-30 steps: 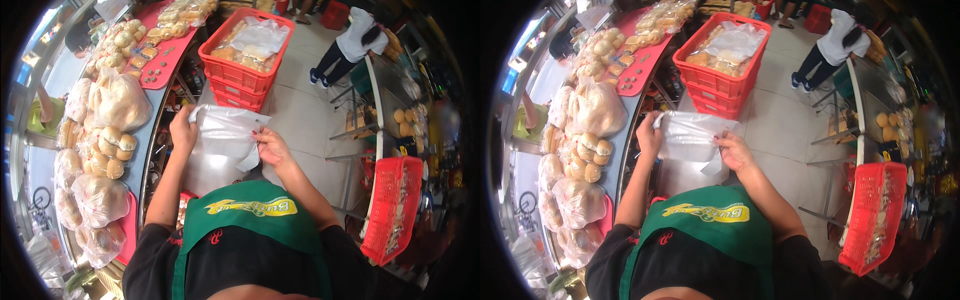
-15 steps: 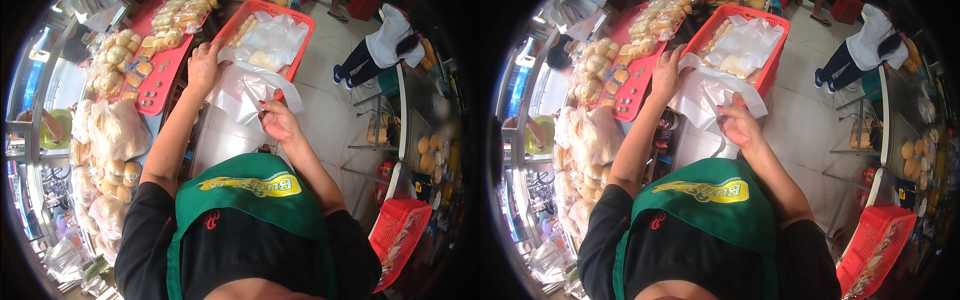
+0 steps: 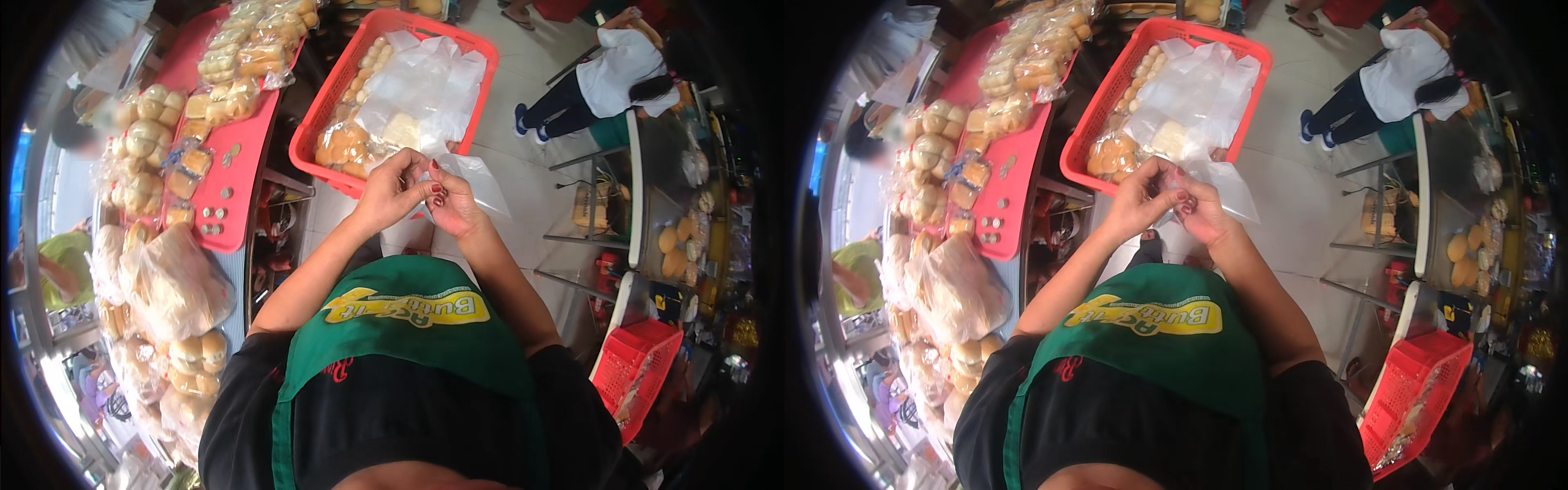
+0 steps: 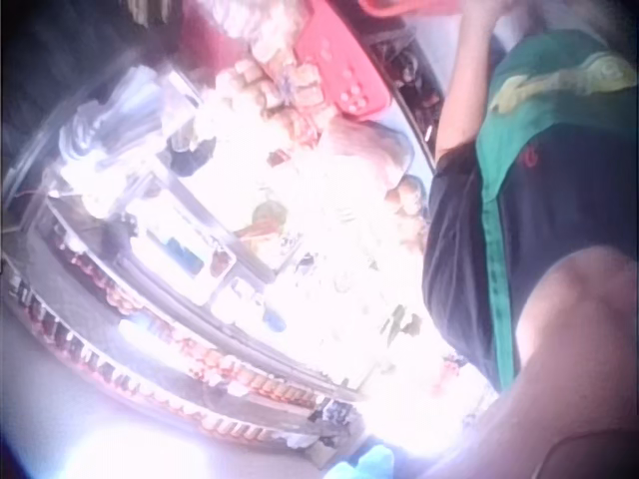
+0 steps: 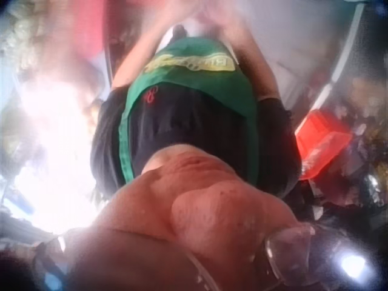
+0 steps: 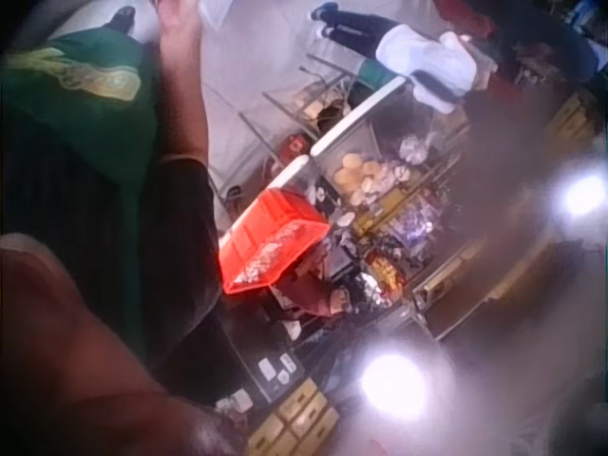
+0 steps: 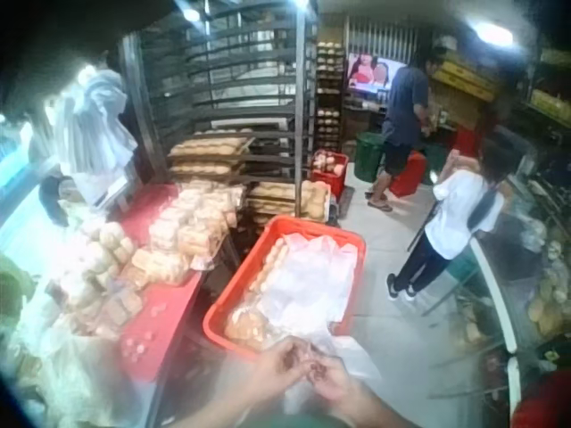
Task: The person packs various bread rolls and buns into plastic bags and red baskets. They handle the items by hand, arranging them in trays and bags, and occasionally count coins on the counter.
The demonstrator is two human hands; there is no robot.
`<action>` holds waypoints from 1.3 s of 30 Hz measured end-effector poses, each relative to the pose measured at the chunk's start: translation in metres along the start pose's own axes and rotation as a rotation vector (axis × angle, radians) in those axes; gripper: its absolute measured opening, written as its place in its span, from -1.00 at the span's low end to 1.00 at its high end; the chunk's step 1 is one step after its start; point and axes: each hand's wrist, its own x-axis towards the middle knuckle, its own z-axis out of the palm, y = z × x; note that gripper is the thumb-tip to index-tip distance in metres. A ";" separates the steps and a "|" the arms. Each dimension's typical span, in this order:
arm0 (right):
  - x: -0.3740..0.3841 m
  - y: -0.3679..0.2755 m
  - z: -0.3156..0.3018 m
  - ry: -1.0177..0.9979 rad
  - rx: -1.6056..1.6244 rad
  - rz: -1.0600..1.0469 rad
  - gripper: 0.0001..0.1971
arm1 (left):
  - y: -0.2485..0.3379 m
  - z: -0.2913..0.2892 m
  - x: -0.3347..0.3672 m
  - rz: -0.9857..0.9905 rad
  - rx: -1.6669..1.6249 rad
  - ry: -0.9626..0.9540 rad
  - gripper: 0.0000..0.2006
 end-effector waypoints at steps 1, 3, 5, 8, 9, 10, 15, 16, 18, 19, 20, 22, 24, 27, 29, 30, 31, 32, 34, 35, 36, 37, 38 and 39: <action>0.003 -0.003 0.007 0.059 -0.020 -0.020 -0.68 | -0.001 -0.002 0.005 0.011 -0.078 0.024 -0.86; 0.009 -0.009 0.022 0.079 -0.121 -0.059 -0.47 | -0.001 -0.010 0.014 -0.021 -0.095 0.035 -0.88; 0.018 -0.016 0.035 0.250 -0.031 -0.040 -0.46 | 0.000 -0.021 0.022 0.010 -0.044 0.084 -0.90; 0.029 -0.017 0.043 0.043 -0.043 -0.078 -0.64 | -0.001 -0.044 0.033 -0.023 -0.034 0.106 -0.89; 0.032 -0.014 0.043 0.019 -0.108 -0.123 -0.71 | -0.002 -0.051 0.036 -0.025 -0.039 0.102 -0.89; 0.035 -0.009 0.041 -0.025 -0.160 -0.149 -0.79 | -0.003 -0.057 0.040 -0.007 -0.044 0.098 -0.88; 0.050 0.004 0.025 -0.122 0.000 -0.217 -0.91 | -0.017 -0.069 0.062 -0.023 -0.134 0.040 -0.89; 0.052 0.003 0.023 -0.127 0.000 -0.242 -0.89 | -0.020 -0.069 0.067 -0.012 -0.118 0.038 -0.88; 0.055 -0.002 0.020 -0.124 0.037 -0.237 -0.89 | -0.024 -0.066 0.075 0.011 -0.123 0.038 -0.88; 0.056 -0.004 0.020 -0.128 0.051 -0.239 -0.89 | -0.025 -0.064 0.078 0.015 -0.146 0.040 -0.88; 0.058 -0.008 0.020 -0.127 0.070 -0.228 -0.89 | -0.025 -0.063 0.082 0.024 -0.169 0.046 -0.88; 0.060 -0.012 0.020 -0.121 0.118 -0.195 -0.88 | -0.022 -0.059 0.087 0.020 -0.113 0.086 -0.88; 0.064 -0.016 0.020 -0.095 0.032 -0.229 -0.89 | -0.018 -0.055 0.091 -0.017 -0.065 0.139 -0.88; 0.071 -0.025 0.019 -0.074 -0.114 -0.273 -0.89 | -0.009 -0.052 0.097 -0.015 0.010 0.136 -0.87; 0.075 -0.034 0.018 -0.090 -0.058 -0.249 -0.89 | -0.003 -0.053 0.102 -0.012 -0.078 0.074 -0.89; 0.076 -0.038 0.017 -0.057 -0.042 -0.232 -0.89 | 0.000 -0.055 0.106 -0.063 -0.158 0.064 -0.89; 0.077 -0.043 0.016 -0.095 -0.043 -0.236 -0.88 | 0.002 -0.056 0.109 -0.114 -0.236 0.037 -0.90; 0.076 -0.047 0.015 -0.097 -0.050 -0.234 -0.88 | 0.005 -0.056 0.111 -0.171 -0.314 0.018 -0.90; 0.076 -0.053 0.014 -0.093 -0.062 -0.228 -0.86 | 0.010 -0.055 0.114 -0.194 -0.361 0.011 -0.90; 0.077 -0.056 0.014 -0.088 -0.067 -0.228 -0.85 | 0.012 -0.053 0.115 -0.215 -0.401 0.015 -0.90; 0.077 -0.058 0.014 -0.105 -0.066 -0.225 -0.84 | 0.013 -0.051 0.115 -0.239 -0.442 0.019 -0.90; 0.078 -0.060 0.014 -0.082 -0.097 -0.232 -0.82 | 0.015 -0.047 0.114 -0.167 -0.289 0.022 -0.89; 0.079 -0.062 0.015 -0.084 -0.121 -0.238 -0.81 | 0.015 -0.043 0.112 -0.095 -0.136 0.025 -0.89; 0.079 -0.062 0.016 -0.094 -0.133 -0.269 -0.79 | 0.015 -0.040 0.110 -0.011 0.013 0.014 -0.88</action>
